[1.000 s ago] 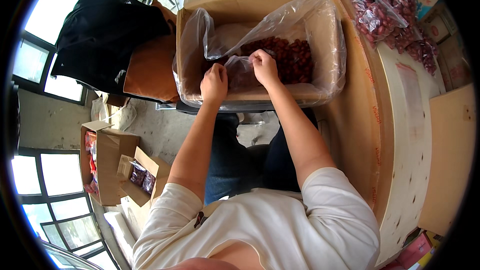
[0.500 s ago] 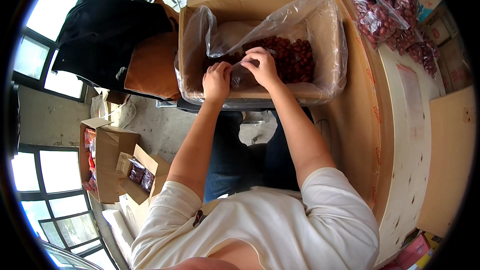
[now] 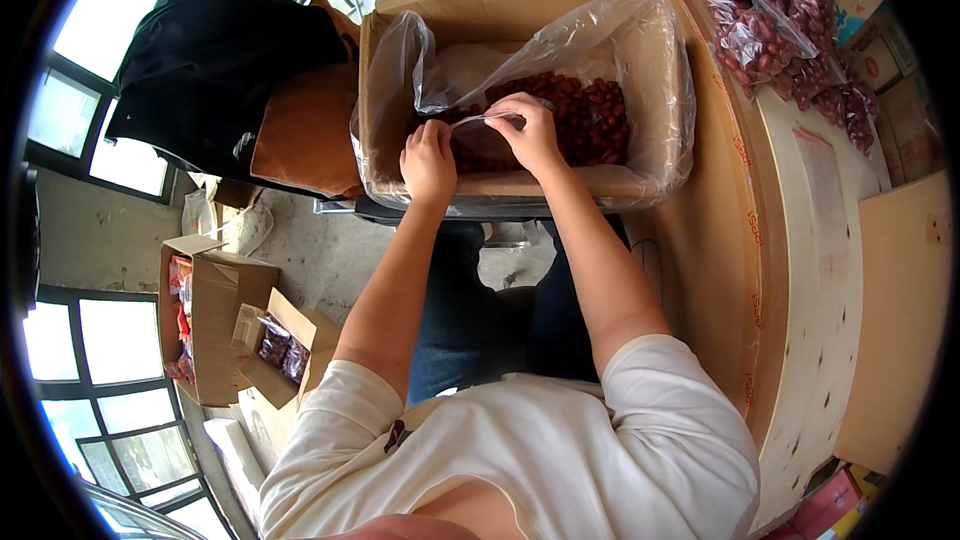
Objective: The person scoops dried red dates from a large plastic-lined cardboard box into small clear plastic bags. After filling each bag, they seal it and place it on a nearby table. The process is repeated continuously throughout the clip.
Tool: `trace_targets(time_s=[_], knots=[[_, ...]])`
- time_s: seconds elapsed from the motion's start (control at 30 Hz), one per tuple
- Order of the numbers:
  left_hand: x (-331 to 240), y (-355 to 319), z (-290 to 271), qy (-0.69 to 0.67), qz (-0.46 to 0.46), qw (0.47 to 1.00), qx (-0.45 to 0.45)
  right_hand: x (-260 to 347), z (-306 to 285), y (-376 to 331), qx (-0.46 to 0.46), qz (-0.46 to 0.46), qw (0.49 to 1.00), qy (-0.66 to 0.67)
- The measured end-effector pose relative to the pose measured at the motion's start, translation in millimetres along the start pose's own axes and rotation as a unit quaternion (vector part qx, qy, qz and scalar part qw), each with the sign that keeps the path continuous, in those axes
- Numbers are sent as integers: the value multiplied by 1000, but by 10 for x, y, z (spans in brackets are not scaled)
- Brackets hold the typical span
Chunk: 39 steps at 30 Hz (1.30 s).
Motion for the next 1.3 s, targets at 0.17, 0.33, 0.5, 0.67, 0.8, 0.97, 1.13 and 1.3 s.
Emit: trace_targets(time_s=[0.17,0.33,0.5,0.67,0.8,0.97,1.13,1.3], knots=[[-14,0,-46,-24,-1,1000,-21,-173,-3,-4,-1,60,998,12],[-55,8,-119,-31,-10,999,-20,-139,-27,-1,-19,46,998,-31],[-108,13,-125,-32,17,999,-17,-162,-21,-15,-6,41,998,-42],[-100,14,-87,-28,25,999,4,-130,-13,-19,-1,45,998,-39],[-83,13,-49,-26,39,999,10,-111,-1,-24,14,43,998,-44],[6,-1,67,-25,34,997,65,-75,26,-25,26,23,998,-48],[5,-2,67,-22,-13,997,76,-118,-16,-39,5,44,996,-83],[134,1,92,-55,-84,994,45,-139,-9,-53,-1,43,994,-103]])
Point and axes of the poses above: each hand's wrist, its own y-axis towards the middle knuckle, its own z-axis out of the palm, x = y × z, the point moved 5 cm from there along y, towards the middle knuckle, and after that the axes turned 10 degrees about z, right-handed, at the moved point
